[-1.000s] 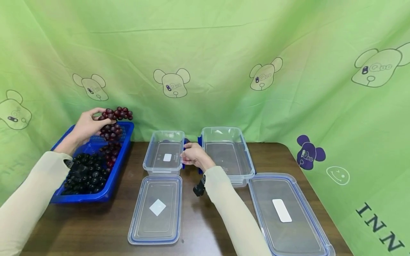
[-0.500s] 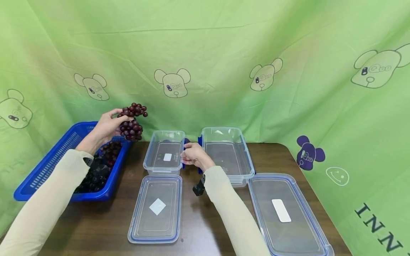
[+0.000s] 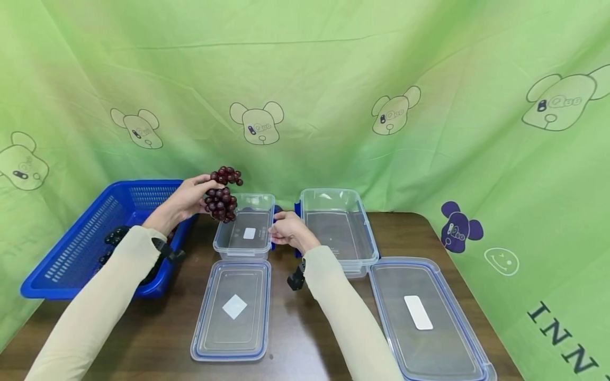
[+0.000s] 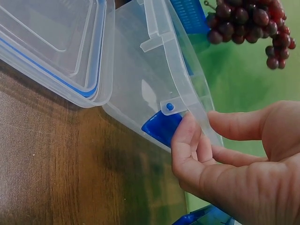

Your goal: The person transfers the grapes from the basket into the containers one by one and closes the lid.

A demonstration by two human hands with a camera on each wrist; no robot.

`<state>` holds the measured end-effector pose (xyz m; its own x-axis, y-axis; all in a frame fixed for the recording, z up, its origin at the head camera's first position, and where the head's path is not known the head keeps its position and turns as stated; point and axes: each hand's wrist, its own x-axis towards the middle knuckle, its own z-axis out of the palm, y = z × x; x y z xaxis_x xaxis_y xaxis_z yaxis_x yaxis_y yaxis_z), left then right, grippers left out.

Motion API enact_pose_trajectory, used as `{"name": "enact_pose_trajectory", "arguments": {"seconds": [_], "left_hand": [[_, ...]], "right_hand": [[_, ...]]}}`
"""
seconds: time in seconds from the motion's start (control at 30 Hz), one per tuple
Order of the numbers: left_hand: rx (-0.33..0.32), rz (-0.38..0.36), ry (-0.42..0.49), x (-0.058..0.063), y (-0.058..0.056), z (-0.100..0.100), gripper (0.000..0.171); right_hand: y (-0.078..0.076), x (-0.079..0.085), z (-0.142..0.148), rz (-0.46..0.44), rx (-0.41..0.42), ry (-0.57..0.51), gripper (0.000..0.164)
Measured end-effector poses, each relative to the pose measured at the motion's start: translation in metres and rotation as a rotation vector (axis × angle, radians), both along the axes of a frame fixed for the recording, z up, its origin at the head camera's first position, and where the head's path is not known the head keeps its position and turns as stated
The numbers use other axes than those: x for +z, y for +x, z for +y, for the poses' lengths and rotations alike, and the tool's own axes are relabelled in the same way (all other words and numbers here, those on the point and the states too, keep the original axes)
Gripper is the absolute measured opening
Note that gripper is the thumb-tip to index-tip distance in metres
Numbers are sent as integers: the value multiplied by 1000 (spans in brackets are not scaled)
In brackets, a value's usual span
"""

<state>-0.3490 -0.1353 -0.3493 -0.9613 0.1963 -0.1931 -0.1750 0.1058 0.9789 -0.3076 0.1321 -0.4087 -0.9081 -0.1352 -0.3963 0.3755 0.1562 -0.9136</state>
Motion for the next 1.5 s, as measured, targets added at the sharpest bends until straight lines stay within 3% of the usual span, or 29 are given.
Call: {"name": "enact_pose_trajectory", "arguments": {"seconds": [0.17,0.37,0.6,0.73,0.9,1.13,1.5], "left_hand": [[4,-57,16,-13,-2,13,29],[-12,-143,-3,-28,-7,28,42],[-38,-196,-28,-35,-11,45,41],[-40,-198,-82,-39,-12,51,36],[-45,-179,-177,-44,-12,57,44],[-38,-180,-223,-54,-14,59,47],[-84,-228,-338,-56,-10,73,56]], "right_hand": [[1,0,0,-6,-6,-3,64],[0,0,-1,-15,6,-12,66],[0,1,3,6,-3,9,65],[1,1,3,5,3,11,65],[3,1,2,-7,8,5,62],[3,-1,-2,-2,8,3,61],[1,0,-1,4,5,14,63]]}}
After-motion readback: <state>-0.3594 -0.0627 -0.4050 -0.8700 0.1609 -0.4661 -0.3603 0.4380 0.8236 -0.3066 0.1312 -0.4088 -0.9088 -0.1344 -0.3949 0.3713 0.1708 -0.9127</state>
